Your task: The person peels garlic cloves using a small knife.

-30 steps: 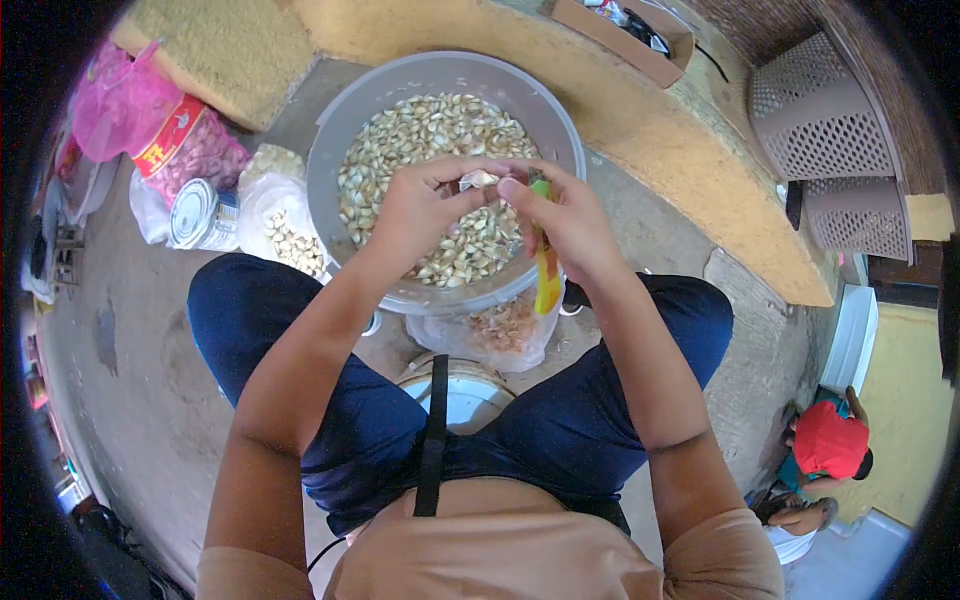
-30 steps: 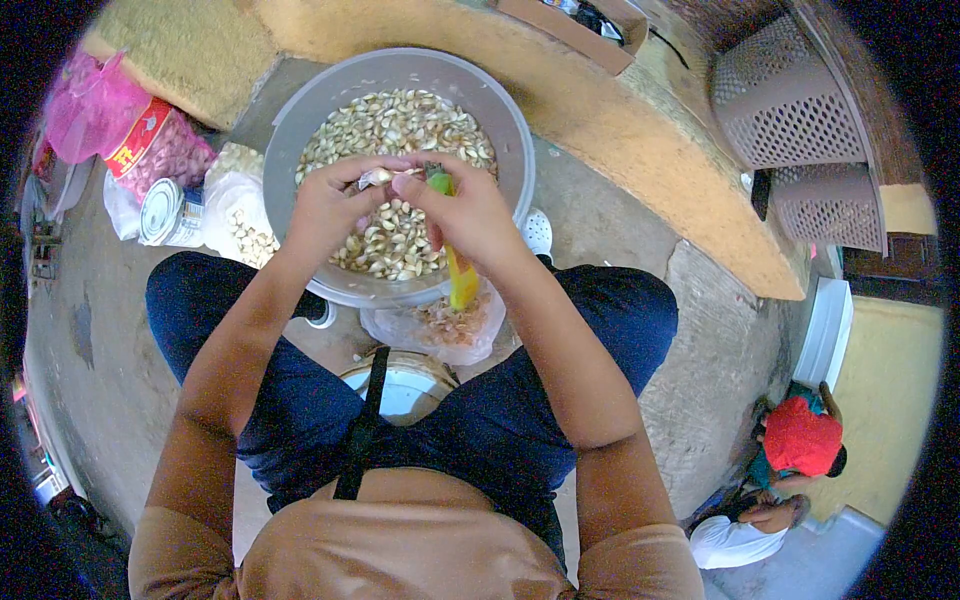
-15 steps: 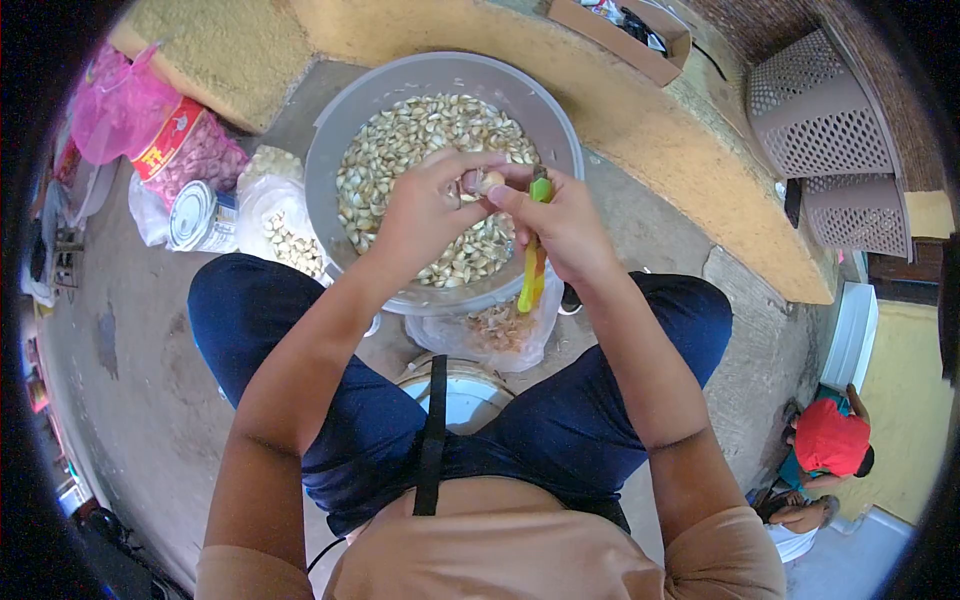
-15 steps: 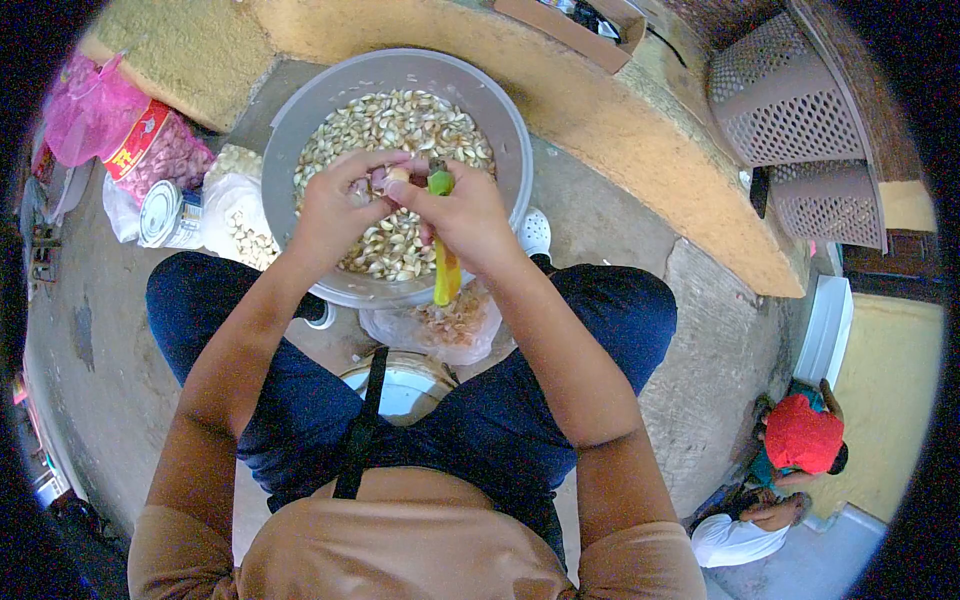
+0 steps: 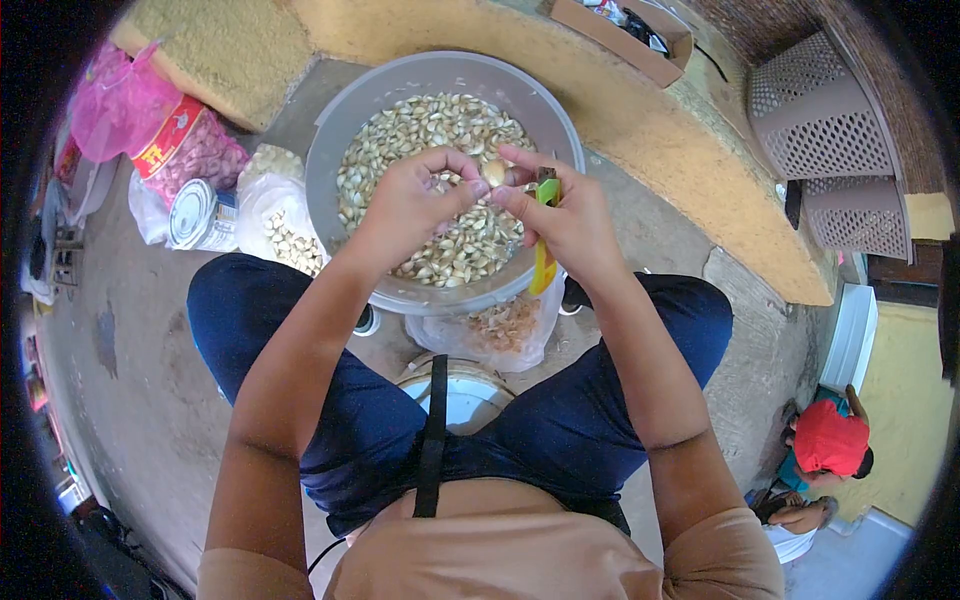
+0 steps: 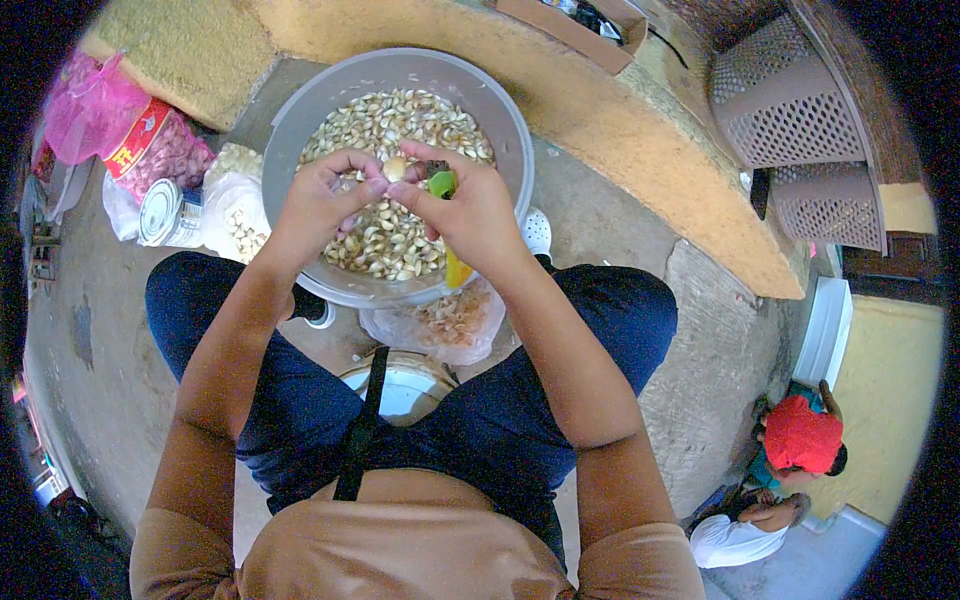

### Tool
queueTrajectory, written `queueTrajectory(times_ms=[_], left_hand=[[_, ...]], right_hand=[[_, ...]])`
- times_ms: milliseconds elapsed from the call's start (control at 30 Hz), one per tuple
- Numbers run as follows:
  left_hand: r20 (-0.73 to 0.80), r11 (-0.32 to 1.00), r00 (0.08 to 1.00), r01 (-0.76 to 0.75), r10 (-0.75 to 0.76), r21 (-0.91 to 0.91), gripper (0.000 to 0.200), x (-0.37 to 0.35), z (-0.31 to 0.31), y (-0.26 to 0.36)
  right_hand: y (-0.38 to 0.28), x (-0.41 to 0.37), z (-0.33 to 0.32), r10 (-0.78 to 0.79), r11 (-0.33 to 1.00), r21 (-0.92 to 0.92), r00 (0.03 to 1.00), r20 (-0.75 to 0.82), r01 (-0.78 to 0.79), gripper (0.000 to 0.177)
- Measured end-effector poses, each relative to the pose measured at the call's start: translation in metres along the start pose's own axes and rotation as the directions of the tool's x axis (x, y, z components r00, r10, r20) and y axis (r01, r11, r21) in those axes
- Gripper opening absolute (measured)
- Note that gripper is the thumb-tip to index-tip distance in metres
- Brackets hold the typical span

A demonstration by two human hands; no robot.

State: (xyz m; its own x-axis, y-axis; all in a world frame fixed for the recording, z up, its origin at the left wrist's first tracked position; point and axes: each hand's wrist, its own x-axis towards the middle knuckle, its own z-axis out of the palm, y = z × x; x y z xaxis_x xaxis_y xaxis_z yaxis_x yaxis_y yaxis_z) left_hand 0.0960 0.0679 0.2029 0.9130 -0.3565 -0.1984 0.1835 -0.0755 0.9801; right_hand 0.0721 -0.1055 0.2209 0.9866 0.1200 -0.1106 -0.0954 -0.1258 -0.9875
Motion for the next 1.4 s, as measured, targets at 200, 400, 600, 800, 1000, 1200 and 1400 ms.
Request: queueTrajectory(times_ms=[200,400,600,800,1000,1200,1400], left_hand=[[-0.06,0.998,0.998,-0.039,0.035,-0.058,0.009,0.001,0.001,0.003],[-0.059,0.998,0.996,-0.063,0.063,0.016,0.008,0.002,0.002,-0.001],[-0.006,0.998,0.999,-0.051,0.051,-0.034,0.008,0.002,0.001,-0.004],[0.024,0.998,1.0,-0.015,0.016,-0.064,0.008,0.001,0.003,-0.007],[-0.102,0.994,0.992,-0.068,0.077,0.089,0.009,-0.003,0.013,0.002],[-0.071,0.987,0.989,-0.118,0.126,0.111,0.01,-0.002,0.008,-0.007],[-0.017,1.0,1.0,0.016,-0.016,-0.026,0.008,-0.007,0.008,0.003]], right_hand=[[0.006,0.002,0.0,-0.432,0.831,-0.41,0.901,-0.048,0.377,0.026],[0.007,-0.004,0.003,-0.623,0.589,-0.623,0.78,0.056,0.515,0.028],[0.008,-0.002,0.002,-0.617,0.62,-0.573,0.785,0.066,0.536,0.027],[0.006,-0.003,0.002,-0.608,0.613,-0.58,0.79,0.087,0.536,0.029],[0.016,0.002,0.003,-0.66,0.54,-0.661,0.749,0.052,0.521,0.032],[0.015,0.001,0.007,-0.68,0.514,-0.666,0.73,0.066,0.54,0.032],[0.013,0.001,0.007,-0.532,0.754,-0.481,0.845,-0.048,0.447,0.019]])
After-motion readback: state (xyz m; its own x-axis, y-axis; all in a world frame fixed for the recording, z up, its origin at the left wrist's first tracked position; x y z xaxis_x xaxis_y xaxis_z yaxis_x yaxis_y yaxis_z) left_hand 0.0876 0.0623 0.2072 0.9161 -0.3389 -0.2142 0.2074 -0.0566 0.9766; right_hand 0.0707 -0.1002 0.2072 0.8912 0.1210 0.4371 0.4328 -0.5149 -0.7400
